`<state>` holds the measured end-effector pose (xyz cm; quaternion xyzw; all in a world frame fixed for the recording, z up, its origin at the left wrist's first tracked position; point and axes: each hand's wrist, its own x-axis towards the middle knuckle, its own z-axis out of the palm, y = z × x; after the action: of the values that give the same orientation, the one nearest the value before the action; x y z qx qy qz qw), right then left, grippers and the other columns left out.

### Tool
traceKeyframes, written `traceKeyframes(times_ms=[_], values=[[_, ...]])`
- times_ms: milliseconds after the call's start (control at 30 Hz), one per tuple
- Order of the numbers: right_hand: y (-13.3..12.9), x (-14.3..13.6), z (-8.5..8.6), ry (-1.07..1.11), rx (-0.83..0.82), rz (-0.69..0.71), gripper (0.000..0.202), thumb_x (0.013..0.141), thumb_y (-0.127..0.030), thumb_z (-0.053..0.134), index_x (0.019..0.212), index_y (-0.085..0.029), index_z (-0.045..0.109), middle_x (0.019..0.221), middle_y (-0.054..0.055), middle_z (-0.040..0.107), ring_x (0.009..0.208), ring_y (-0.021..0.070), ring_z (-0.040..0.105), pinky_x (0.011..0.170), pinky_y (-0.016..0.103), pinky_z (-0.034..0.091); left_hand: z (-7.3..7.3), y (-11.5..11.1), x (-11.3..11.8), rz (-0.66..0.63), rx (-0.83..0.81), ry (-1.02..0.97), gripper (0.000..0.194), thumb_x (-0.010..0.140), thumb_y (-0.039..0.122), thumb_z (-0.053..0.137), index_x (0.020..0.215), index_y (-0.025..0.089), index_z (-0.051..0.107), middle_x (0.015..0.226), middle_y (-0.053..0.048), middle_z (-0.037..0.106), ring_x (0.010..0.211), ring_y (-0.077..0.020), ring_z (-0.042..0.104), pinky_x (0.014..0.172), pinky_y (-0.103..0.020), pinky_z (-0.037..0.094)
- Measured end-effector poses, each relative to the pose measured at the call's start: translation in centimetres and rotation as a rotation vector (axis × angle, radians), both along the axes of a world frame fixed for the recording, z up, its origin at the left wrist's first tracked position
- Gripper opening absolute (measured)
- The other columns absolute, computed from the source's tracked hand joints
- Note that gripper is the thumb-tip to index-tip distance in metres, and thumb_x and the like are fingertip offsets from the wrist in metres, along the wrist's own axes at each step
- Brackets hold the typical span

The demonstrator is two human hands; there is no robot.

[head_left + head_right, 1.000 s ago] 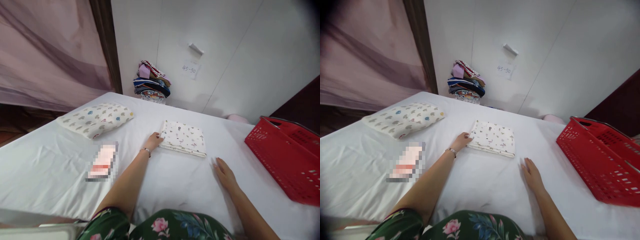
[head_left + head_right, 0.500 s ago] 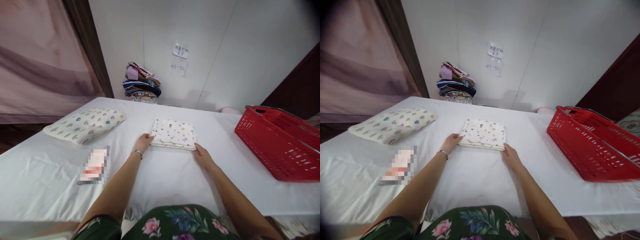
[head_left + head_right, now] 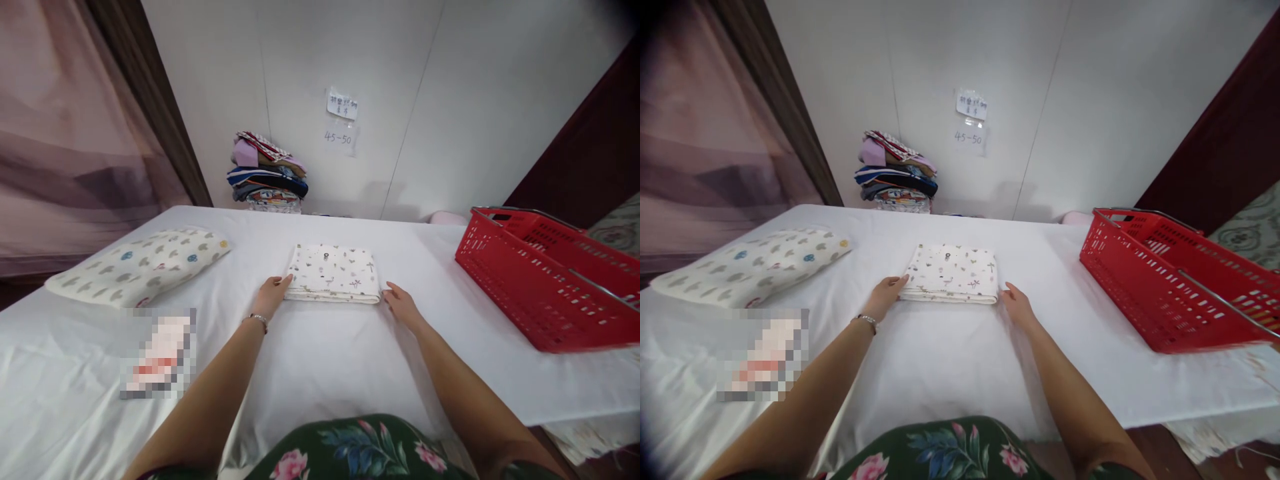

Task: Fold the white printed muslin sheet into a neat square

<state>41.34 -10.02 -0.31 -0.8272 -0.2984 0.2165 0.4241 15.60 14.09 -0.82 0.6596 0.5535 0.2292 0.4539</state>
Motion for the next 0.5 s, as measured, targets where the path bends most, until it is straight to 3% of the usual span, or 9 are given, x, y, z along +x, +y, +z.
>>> traceKeyframes(times_ms=[100,300,500], values=[[1.4,0.1,0.9,0.100,-0.047,0.005,0.064,0.077,-0.042,0.048,0.133,-0.014,0.034,0.090,0.008,0.064,0.070,0.0160,0.060,0.056,0.025,0.048,0.6,-0.1,0.4,-0.020,-0.015,0.053,0.067,0.064,0.059,0.055,0.114,0.016,0.048,0.110,-0.011,0.059,0.088,-0.0192,0.060,0.070,-0.026,0.044],[2.9,1.2,0.5,0.141,-0.109,0.032,0.073,0.071,-0.045,0.057,0.134,-0.015,0.033,0.069,0.003,0.061,0.055,0.0149,0.056,0.050,0.026,0.047,1.5,-0.8,0.6,-0.057,0.073,0.170,0.057,0.069,0.047,0.056,0.117,0.017,0.047,0.109,-0.011,0.059,0.094,-0.0217,0.058,0.078,-0.028,0.042],[2.7,1.2,-0.1,0.210,-0.069,0.040,0.073,0.071,-0.048,0.056,0.133,-0.020,0.031,0.088,0.007,0.062,0.061,0.0147,0.059,0.052,0.025,0.049,1.6,-1.6,0.5,-0.092,0.195,0.205,0.056,0.073,0.042,0.052,0.121,0.016,0.042,0.114,-0.012,0.055,0.101,-0.0214,0.054,0.084,-0.028,0.039]])
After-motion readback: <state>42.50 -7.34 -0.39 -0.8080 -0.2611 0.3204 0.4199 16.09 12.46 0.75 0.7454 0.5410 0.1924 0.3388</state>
